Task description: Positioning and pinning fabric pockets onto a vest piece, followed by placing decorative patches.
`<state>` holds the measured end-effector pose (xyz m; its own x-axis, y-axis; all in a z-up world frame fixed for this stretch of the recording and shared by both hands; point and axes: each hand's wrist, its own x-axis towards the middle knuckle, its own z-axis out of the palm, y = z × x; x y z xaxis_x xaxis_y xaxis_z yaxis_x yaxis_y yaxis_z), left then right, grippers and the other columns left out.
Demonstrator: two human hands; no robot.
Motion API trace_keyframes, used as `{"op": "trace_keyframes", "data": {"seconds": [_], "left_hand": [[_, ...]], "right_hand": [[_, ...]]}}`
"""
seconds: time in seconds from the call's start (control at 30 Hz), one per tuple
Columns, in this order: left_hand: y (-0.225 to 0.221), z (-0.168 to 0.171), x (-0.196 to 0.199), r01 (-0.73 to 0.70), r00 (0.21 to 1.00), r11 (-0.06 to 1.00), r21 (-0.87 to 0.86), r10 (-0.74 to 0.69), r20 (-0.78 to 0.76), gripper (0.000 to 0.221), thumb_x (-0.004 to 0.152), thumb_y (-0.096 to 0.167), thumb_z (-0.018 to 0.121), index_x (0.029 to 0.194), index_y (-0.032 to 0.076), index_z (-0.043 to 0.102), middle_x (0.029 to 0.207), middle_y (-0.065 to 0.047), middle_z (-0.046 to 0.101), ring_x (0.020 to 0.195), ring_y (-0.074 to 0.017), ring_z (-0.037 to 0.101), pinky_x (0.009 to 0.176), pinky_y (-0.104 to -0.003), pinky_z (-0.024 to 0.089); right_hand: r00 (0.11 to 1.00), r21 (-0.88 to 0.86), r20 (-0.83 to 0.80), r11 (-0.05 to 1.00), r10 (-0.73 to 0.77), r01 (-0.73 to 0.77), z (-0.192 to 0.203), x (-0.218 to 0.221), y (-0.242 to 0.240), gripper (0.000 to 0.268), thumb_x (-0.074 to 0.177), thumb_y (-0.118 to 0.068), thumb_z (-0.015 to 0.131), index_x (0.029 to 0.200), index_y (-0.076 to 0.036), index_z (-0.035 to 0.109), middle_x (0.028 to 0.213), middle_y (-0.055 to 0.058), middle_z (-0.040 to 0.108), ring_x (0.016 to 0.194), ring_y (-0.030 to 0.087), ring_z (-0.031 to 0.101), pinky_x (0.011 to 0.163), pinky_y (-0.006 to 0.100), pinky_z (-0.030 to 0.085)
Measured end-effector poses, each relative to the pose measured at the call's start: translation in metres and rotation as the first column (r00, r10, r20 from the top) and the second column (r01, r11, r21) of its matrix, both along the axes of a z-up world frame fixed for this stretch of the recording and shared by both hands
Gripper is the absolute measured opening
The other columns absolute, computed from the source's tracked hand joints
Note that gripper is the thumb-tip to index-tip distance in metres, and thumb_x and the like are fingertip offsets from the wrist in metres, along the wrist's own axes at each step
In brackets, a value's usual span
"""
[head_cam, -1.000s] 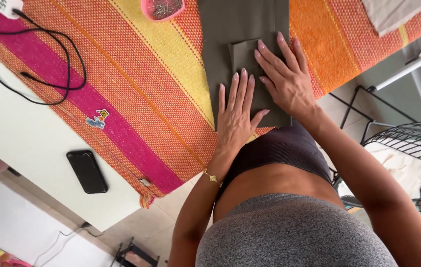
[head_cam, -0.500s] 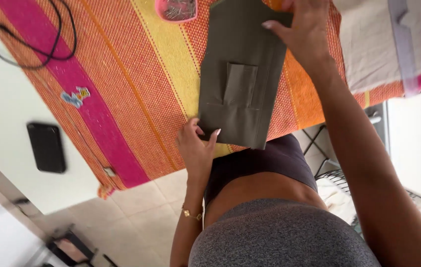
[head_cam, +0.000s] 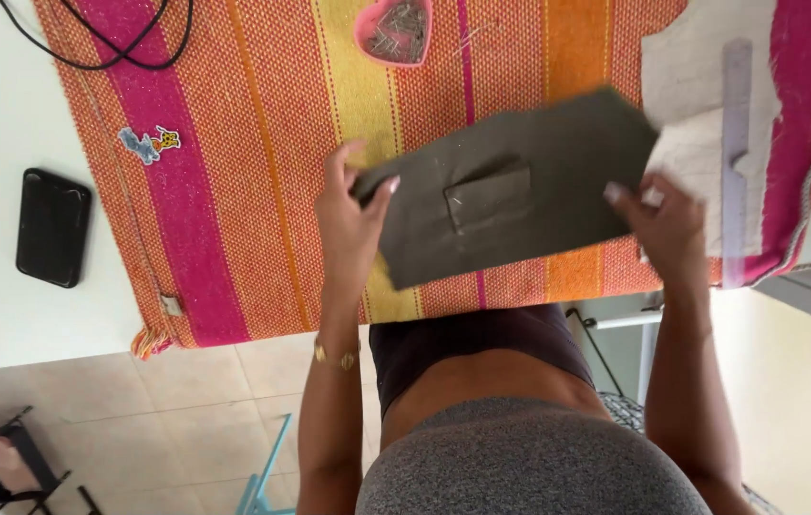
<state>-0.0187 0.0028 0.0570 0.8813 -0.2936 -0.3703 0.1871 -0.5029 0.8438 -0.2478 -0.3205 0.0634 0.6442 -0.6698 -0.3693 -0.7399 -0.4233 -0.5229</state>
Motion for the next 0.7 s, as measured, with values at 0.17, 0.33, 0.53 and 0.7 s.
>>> {"op": "trace_keyframes", "data": {"seconds": [0.17, 0.33, 0.53, 0.7], "left_hand": [[-0.029, -0.040, -0.026, 0.035, 0.739, 0.906, 0.422, -0.308, 0.599, 0.054, 0.112, 0.014, 0.072, 0.161, 0.014, 0.049, 0.168, -0.012, 0.050, 0.159, -0.0366, 0.045, 0.135, -0.056, 0.037], [-0.050, -0.051, -0.091, 0.232, 0.592, 0.853, 0.468, -0.505, 0.628, 0.060, 0.119, 0.034, 0.042, 0.172, 0.007, 0.037, 0.181, -0.016, 0.028, 0.169, -0.0348, 0.025, 0.138, -0.057, 0.015], [-0.045, -0.060, -0.087, 0.208, 0.563, 0.758, 0.619, -0.610, 0.558, 0.072, 0.116, 0.049, 0.041, 0.173, 0.006, 0.031, 0.181, -0.014, 0.031, 0.169, -0.0328, 0.026, 0.138, -0.058, 0.014], [-0.050, -0.063, -0.091, 0.184, 0.598, 0.745, 0.641, -0.603, 0.528, 0.078, 0.114, 0.053, 0.038, 0.173, 0.003, 0.026, 0.181, -0.017, 0.030, 0.169, -0.0339, 0.025, 0.138, -0.059, 0.014]], "right_hand": [[0.922, -0.433, 0.302, 0.897, 0.243, -0.095, 0.008, 0.006, 0.037, 0.040, 0.100, 0.014, 0.078, 0.134, 0.007, 0.056, 0.121, 0.024, 0.053, 0.102, 0.041, 0.059, 0.084, 0.056, 0.054], [0.773, -0.164, 0.447, 0.890, 0.451, -0.425, -0.011, 0.070, 0.054, 0.032, 0.101, -0.008, 0.083, 0.132, -0.011, 0.078, 0.129, 0.005, 0.075, 0.132, 0.032, 0.066, 0.110, 0.043, 0.051], [0.762, -0.098, 0.368, 0.838, 0.532, -0.538, -0.032, 0.099, 0.053, 0.027, 0.091, -0.022, 0.094, 0.115, -0.018, 0.080, 0.099, -0.004, 0.073, 0.106, 0.022, 0.065, 0.091, 0.039, 0.042], [0.829, -0.055, 0.348, 0.892, 0.437, -0.448, -0.044, 0.098, 0.054, 0.022, 0.089, -0.013, 0.095, 0.102, -0.017, 0.078, 0.089, -0.004, 0.076, 0.094, 0.020, 0.068, 0.090, 0.037, 0.043]]}}
